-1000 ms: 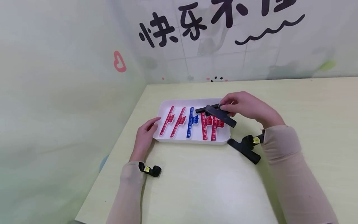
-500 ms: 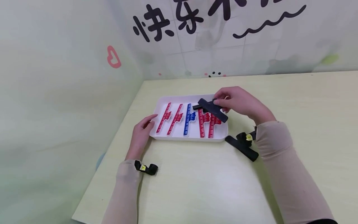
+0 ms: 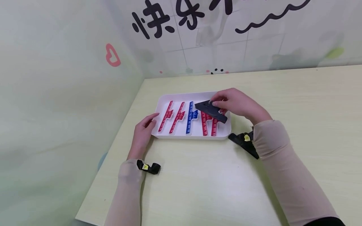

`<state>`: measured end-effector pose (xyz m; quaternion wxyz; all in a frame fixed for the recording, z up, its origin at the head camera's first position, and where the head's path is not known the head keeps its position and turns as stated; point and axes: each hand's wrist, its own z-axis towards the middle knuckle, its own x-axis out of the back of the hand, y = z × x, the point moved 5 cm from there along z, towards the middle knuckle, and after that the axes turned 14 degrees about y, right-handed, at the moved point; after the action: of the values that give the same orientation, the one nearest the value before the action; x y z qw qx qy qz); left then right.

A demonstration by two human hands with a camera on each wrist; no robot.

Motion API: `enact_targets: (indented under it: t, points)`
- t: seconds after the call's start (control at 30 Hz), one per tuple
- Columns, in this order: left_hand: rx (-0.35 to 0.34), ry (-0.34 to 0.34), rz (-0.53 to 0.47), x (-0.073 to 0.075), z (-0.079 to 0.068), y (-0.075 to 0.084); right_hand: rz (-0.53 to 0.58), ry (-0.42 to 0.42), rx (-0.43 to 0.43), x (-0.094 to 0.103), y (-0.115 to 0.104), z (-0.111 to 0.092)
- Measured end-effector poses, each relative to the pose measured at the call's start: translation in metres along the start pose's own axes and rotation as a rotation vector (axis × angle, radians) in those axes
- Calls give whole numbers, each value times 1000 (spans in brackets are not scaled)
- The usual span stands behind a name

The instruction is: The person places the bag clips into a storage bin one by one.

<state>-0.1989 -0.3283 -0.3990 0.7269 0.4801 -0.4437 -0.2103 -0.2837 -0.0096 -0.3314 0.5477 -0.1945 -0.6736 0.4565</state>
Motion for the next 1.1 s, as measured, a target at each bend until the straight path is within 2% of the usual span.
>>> enact_targets:
  t: [0.1, 0.6, 0.8, 1.1]
  points:
    - [-5, 2, -7, 0, 0, 2, -17, -31, 0, -1, -1, -2]
    - [5, 5, -10, 1, -1, 3, -202, -200, 82, -37, -5, -4]
    - [3, 0, -8, 0, -2, 4, -195, -254, 92, -42, -2, -6]
    - [3, -2, -11, 1, -1, 3, -169, -286, 79, -50, 1, -8]
